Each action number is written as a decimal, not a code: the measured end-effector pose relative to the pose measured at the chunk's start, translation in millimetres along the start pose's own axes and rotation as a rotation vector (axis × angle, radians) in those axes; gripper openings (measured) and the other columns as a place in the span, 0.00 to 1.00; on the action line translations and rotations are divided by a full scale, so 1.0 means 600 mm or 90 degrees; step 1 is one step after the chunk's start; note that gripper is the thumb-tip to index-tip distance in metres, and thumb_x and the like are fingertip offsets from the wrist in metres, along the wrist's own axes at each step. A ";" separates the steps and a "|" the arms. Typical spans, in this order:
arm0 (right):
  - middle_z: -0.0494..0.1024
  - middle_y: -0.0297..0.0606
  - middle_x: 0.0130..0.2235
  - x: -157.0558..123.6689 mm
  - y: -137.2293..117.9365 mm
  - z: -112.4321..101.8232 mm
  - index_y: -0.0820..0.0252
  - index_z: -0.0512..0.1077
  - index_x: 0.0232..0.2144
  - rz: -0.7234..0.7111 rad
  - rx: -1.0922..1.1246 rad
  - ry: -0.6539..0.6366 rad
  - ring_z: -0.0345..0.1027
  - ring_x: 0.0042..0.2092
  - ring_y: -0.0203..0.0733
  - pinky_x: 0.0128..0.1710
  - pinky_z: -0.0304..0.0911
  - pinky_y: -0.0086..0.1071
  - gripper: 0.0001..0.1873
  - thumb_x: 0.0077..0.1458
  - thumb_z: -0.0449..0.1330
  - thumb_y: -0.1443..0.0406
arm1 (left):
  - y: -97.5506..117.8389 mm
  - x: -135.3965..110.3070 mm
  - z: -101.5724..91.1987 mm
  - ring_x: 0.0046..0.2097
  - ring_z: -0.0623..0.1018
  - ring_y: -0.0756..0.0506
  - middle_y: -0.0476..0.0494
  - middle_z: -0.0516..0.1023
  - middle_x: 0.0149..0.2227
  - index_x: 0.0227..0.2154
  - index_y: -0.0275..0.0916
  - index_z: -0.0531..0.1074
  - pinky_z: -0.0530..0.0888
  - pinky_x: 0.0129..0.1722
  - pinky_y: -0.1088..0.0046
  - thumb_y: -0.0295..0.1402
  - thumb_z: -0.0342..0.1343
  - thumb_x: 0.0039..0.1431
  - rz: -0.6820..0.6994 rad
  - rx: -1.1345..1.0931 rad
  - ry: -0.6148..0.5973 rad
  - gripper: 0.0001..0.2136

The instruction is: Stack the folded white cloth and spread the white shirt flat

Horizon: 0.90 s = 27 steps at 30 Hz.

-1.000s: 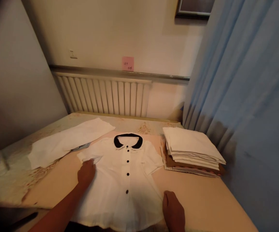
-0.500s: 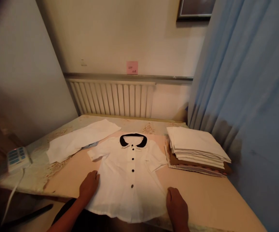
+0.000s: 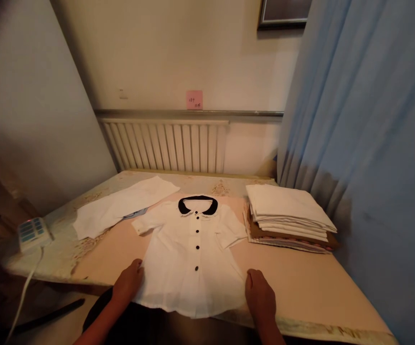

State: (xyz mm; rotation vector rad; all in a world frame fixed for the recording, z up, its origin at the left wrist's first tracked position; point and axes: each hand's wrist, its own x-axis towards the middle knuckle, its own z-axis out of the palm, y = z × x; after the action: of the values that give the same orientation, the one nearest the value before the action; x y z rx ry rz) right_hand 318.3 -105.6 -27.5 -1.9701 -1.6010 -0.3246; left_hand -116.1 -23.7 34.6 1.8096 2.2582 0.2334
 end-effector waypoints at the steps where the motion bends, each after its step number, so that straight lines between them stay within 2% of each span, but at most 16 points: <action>1: 0.76 0.37 0.36 0.000 -0.001 -0.001 0.56 0.70 0.36 0.000 0.002 0.001 0.70 0.34 0.40 0.34 0.58 0.32 0.14 0.63 0.45 0.62 | -0.002 -0.002 0.000 0.48 0.77 0.38 0.35 0.78 0.45 0.48 0.39 0.64 0.68 0.43 0.64 0.33 0.40 0.63 0.003 0.002 -0.005 0.15; 8: 0.76 0.38 0.35 0.002 -0.006 -0.007 0.57 0.70 0.36 -0.012 0.006 0.017 0.70 0.34 0.40 0.34 0.58 0.31 0.15 0.63 0.45 0.62 | -0.015 -0.015 0.007 0.49 0.77 0.40 0.35 0.77 0.47 0.51 0.37 0.63 0.68 0.47 0.65 0.33 0.42 0.62 0.023 0.002 -0.012 0.16; 14: 0.76 0.39 0.36 0.002 -0.006 -0.009 0.57 0.70 0.37 -0.013 0.009 0.019 0.70 0.34 0.40 0.34 0.59 0.31 0.15 0.63 0.44 0.62 | -0.032 -0.013 0.020 0.54 0.74 0.43 0.36 0.75 0.52 0.53 0.34 0.63 0.65 0.52 0.70 0.24 0.45 0.57 0.048 0.007 0.004 0.19; 18: 0.76 0.38 0.36 0.002 -0.007 -0.009 0.57 0.70 0.36 -0.003 0.008 0.004 0.70 0.34 0.40 0.34 0.58 0.31 0.15 0.64 0.44 0.62 | -0.036 -0.028 0.011 0.54 0.73 0.45 0.37 0.74 0.52 0.53 0.36 0.63 0.65 0.52 0.71 0.24 0.43 0.59 0.066 0.026 -0.005 0.19; 22: 0.75 0.37 0.35 0.002 -0.009 -0.011 0.57 0.70 0.36 -0.001 0.011 0.010 0.69 0.34 0.40 0.33 0.57 0.31 0.14 0.64 0.44 0.62 | -0.019 -0.048 -0.009 0.52 0.73 0.39 0.32 0.72 0.52 0.55 0.34 0.63 0.68 0.48 0.64 0.23 0.40 0.60 0.100 0.149 0.040 0.21; 25: 0.75 0.37 0.34 0.002 -0.010 -0.013 0.57 0.70 0.35 -0.003 0.014 0.017 0.69 0.33 0.40 0.33 0.57 0.31 0.15 0.64 0.44 0.62 | 0.010 -0.047 -0.009 0.60 0.65 0.36 0.29 0.65 0.59 0.58 0.31 0.62 0.65 0.54 0.60 0.25 0.41 0.61 0.125 0.199 0.115 0.22; 27: 0.75 0.38 0.34 0.003 -0.011 -0.014 0.57 0.70 0.35 -0.007 0.013 0.023 0.69 0.33 0.40 0.33 0.57 0.31 0.15 0.64 0.44 0.62 | 0.036 -0.038 0.001 0.66 0.57 0.37 0.31 0.60 0.64 0.59 0.31 0.61 0.60 0.60 0.60 0.28 0.42 0.62 0.160 0.173 0.143 0.23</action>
State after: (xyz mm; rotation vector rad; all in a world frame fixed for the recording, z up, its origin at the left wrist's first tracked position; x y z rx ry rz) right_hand 314.0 -108.1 -18.3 -1.9298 -1.5879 -0.3452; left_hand -91.2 -41.1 41.7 2.3183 2.2967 0.1890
